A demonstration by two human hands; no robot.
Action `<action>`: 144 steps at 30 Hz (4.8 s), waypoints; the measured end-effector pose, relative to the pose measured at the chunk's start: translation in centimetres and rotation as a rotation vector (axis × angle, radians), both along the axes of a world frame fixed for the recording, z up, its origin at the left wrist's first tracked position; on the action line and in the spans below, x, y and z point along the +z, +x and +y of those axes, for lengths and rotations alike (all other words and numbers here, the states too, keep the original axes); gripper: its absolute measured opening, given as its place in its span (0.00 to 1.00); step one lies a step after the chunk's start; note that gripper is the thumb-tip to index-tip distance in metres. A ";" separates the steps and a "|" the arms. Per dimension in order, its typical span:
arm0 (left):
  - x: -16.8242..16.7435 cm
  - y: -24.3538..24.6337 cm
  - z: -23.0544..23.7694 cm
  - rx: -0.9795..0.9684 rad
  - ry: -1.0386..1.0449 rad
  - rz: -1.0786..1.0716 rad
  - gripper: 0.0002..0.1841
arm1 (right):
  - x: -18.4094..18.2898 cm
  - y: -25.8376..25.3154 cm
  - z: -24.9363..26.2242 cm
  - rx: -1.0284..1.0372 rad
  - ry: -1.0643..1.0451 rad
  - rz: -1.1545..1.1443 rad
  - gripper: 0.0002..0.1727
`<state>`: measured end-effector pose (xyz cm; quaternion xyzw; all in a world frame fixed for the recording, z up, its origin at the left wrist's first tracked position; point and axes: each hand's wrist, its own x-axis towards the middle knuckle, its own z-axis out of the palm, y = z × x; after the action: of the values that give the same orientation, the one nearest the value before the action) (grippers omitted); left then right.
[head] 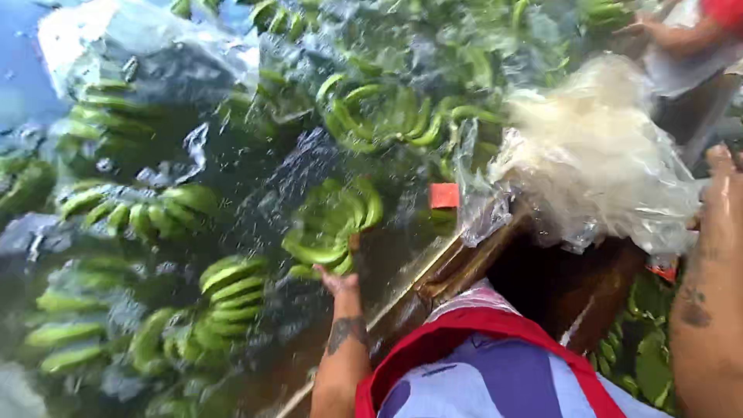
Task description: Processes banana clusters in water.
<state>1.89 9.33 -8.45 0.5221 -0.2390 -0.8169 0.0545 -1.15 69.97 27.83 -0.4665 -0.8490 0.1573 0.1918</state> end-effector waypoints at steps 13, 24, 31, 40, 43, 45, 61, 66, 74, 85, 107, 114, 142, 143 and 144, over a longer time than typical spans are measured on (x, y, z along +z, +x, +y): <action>6.0 -2.6 2.4 0.084 0.143 -0.085 0.24 | -27.8 -11.5 -42.1 1.171 -0.421 -0.697 0.23; 5.2 -3.0 5.6 0.107 0.016 -0.101 0.19 | -28.9 -9.6 -45.0 1.232 -0.852 -0.779 0.22; 9.6 -3.7 2.3 0.149 0.204 -0.095 0.25 | -27.7 -14.0 -43.6 1.391 -0.321 -0.634 0.22; 10.2 -2.9 3.7 0.133 0.255 -0.182 0.26 | -30.7 -11.0 -43.6 1.260 -0.847 -0.694 0.22; 8.7 -2.1 4.2 0.060 0.200 -0.139 0.24 | -29.1 -9.0 -42.7 1.159 -1.082 -0.727 0.19; 5.4 -0.5 2.2 -0.085 0.157 -0.095 0.22 | -28.2 -8.3 -39.9 1.084 -1.511 -0.903 0.15; -2.6 -1.6 -4.7 -0.237 -0.310 -0.138 0.34 | -31.0 -8.0 -34.8 1.316 -0.611 -0.715 0.59; -0.4 -1.5 -5.8 -0.294 -0.342 -0.111 0.28 | -34.8 -12.5 -45.7 1.653 -0.424 -0.932 0.33; 0.5 -0.4 -8.8 -0.347 -0.309 -0.167 0.26 | -30.8 -13.3 -46.7 1.463 -0.516 -0.565 0.41; 1.2 -0.2 -9.2 -0.325 -0.282 -0.134 0.26 | -31.0 -18.1 -50.9 1.347 -0.501 -0.547 0.38; -1.0 -2.4 0.1 -1.803 -1.058 -0.391 0.40 | -38.5 -16.5 -31.8 1.154 -0.130 -0.739 0.35; -1.3 -10.2 0.4 -1.296 -0.768 -0.477 0.26 | -36.2 -8.0 -44.2 0.956 -0.893 -0.491 0.40; 1.1 -6.1 -0.9 -1.137 -0.384 -0.064 0.33 | -32.0 -11.3 -26.9 1.012 -0.402 -0.419 0.39; 1.9 -5.8 -3.5 -1.222 -0.590 -0.009 0.27 | -31.8 -11.3 -26.9 0.998 -0.406 -0.422 0.38; 2.9 -5.2 -6.9 -1.223 -0.846 -0.018 0.20 | -31.5 -11.1 -27.0 0.995 -0.402 -0.420 0.38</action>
<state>-3.33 2.45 -5.53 0.2366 -0.7817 -0.5352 -0.2155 -12.28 43.01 -3.66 -0.0597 -0.9395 0.2909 -0.1706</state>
